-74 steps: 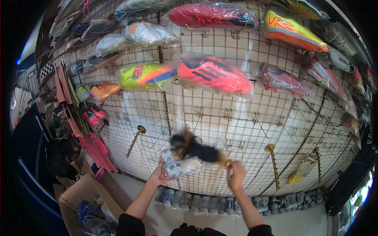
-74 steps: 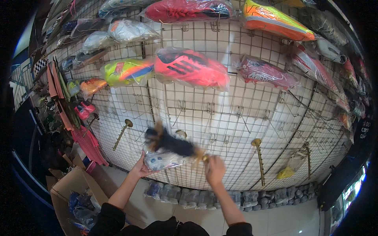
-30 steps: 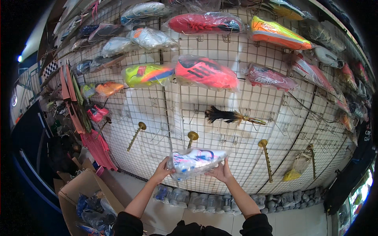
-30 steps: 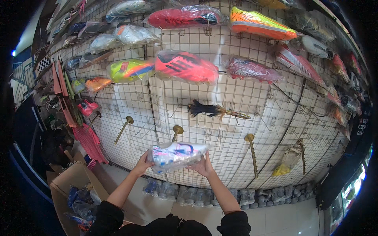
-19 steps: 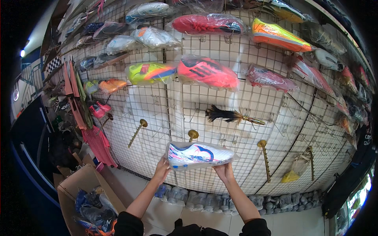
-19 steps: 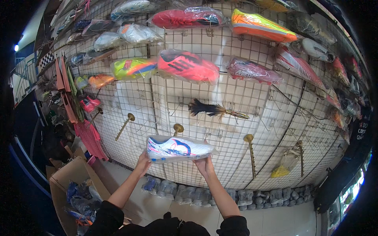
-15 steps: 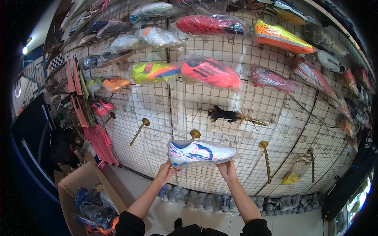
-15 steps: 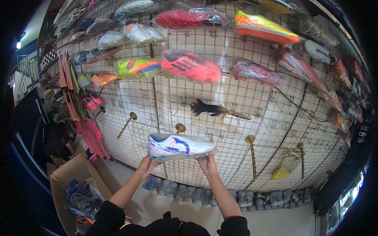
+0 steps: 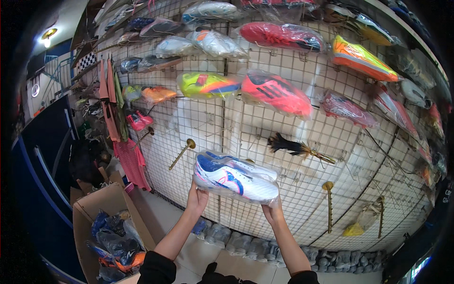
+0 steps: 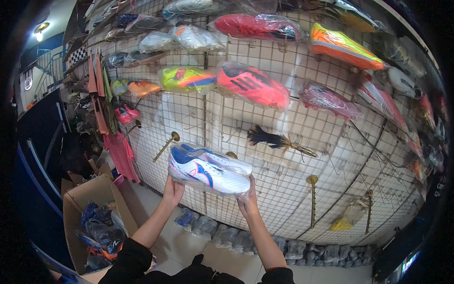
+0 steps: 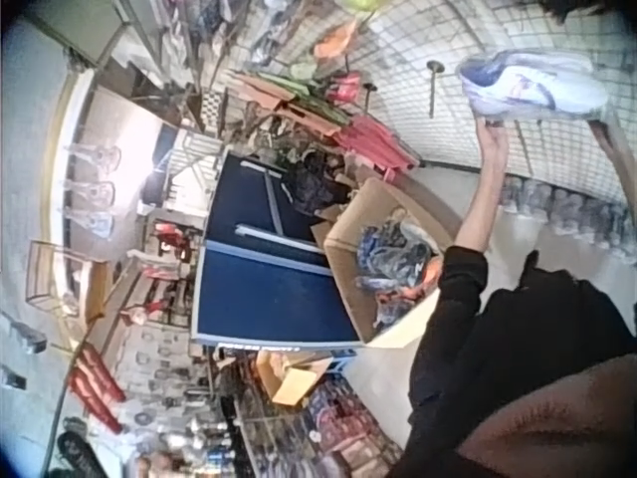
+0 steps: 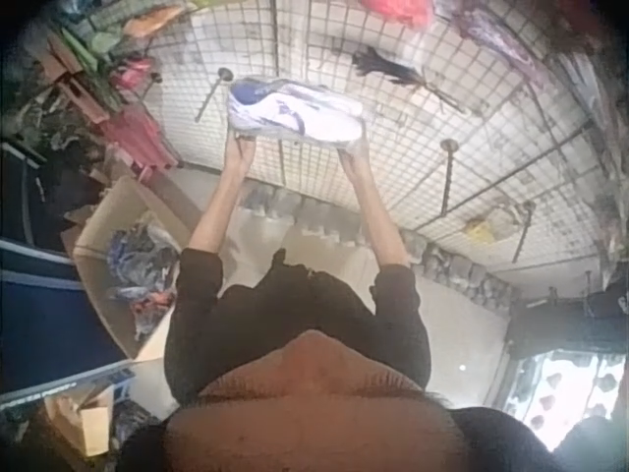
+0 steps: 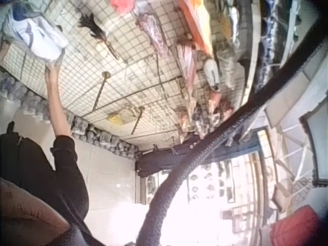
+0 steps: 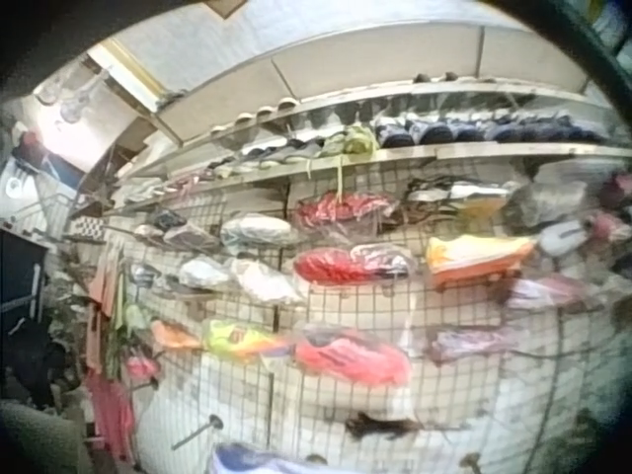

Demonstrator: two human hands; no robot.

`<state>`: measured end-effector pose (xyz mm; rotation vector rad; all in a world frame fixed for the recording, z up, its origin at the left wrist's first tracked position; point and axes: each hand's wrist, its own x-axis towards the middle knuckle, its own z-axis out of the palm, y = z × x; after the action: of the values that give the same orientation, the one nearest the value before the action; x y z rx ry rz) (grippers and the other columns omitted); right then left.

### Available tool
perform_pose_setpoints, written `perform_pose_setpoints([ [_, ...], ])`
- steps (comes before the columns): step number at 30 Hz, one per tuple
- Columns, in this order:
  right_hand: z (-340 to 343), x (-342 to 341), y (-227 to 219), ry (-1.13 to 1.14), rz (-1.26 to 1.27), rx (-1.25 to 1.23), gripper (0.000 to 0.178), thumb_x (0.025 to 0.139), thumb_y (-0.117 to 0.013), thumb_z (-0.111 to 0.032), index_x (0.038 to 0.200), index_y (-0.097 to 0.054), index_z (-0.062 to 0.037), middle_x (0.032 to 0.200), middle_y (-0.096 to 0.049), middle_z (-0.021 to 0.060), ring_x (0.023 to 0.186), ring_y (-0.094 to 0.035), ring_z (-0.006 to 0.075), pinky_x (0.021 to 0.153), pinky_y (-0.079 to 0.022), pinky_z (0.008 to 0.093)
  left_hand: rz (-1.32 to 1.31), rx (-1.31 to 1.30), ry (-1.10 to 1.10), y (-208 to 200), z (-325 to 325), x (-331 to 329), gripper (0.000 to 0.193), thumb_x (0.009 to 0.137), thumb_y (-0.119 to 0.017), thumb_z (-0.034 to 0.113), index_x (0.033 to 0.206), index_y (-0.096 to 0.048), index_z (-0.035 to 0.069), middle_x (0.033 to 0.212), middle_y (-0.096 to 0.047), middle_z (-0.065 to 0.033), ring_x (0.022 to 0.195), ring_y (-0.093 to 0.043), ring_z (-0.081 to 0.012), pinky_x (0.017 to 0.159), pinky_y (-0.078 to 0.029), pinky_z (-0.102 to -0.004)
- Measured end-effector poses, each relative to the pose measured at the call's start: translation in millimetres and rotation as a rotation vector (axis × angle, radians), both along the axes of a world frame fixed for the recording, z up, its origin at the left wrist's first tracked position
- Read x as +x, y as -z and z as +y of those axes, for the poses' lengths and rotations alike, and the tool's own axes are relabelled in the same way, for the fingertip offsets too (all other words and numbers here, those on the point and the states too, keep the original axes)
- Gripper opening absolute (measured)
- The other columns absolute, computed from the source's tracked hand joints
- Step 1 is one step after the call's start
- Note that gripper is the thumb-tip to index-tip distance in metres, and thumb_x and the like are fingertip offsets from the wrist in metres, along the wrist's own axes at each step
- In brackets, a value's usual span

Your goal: Cleaning and organizing athletic shoes in a sports store using a feather duster.

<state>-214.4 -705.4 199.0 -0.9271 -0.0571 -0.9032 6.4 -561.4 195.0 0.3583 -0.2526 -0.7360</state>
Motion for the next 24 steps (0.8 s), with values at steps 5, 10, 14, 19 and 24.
perform_pose_setpoints([
  [5, 13, 46, -9, -0.053, 0.07, -0.043, 0.104, 0.062, -0.076, -0.004, 0.14, -0.006, -0.0093, 0.136, -0.03, 0.0091, 0.123, -0.035, 0.0219, 0.102, -0.032, 0.0348, -0.016, -0.044, -0.084, 4, 12, 51, 0.03, 0.093, -0.044, 0.028, 0.113, -0.05, 0.007, 0.112, -0.056, -0.0024, 0.101, -0.052, -0.0129, 0.091, -0.043, -0.0259],
  [10, 12, 108, -3, -0.174, 0.11, 0.017, 0.101, 0.064, -0.062, 0.012, 0.14, 0.0, -0.0107, 0.138, -0.027, 0.0176, 0.125, -0.034, 0.0257, 0.1, -0.035, 0.0362, -0.016, -0.031, -0.085, -1, 27, 105, 0.036, 0.095, -0.036, 0.028, 0.122, -0.044, 0.006, 0.125, -0.048, -0.0064, 0.114, -0.046, -0.0191, 0.1, -0.036, -0.0317],
  [14, 13, 169, -2, -0.231, 0.177, 0.016, 0.098, 0.063, -0.057, 0.015, 0.141, -0.003, -0.0076, 0.136, -0.031, 0.014, 0.122, -0.038, 0.0226, 0.099, -0.035, 0.0337, -0.099, -0.032, -0.108, -1, 41, 161, 0.043, 0.093, -0.038, 0.037, 0.122, -0.045, 0.006, 0.125, -0.048, -0.0049, 0.113, -0.046, -0.0175, 0.099, -0.035, -0.0316],
  [19, 12, 258, -8, -0.304, 0.104, -0.067, 0.099, 0.066, -0.059, 0.013, 0.14, 0.002, -0.0102, 0.137, -0.029, 0.0193, 0.125, -0.035, 0.0264, 0.101, -0.033, 0.0355, -0.119, -0.099, -0.044, -23, 64, 229, 0.058, 0.089, -0.04, 0.05, 0.128, -0.038, 0.006, 0.129, -0.045, -0.0068, 0.117, -0.042, -0.0224, 0.101, -0.032, -0.0364],
  [24, 6, 344, -12, -0.324, 0.125, 0.009, 0.09, 0.069, -0.052, 0.014, 0.14, -0.001, -0.0074, 0.137, -0.029, 0.0189, 0.125, -0.034, 0.0261, 0.102, -0.031, 0.0353, -0.23, -0.013, -0.116, -26, 75, 304, 0.059, 0.088, -0.044, 0.047, 0.129, -0.036, 0.004, 0.128, -0.044, -0.0085, 0.117, -0.042, -0.0235, 0.101, -0.031, -0.039],
])
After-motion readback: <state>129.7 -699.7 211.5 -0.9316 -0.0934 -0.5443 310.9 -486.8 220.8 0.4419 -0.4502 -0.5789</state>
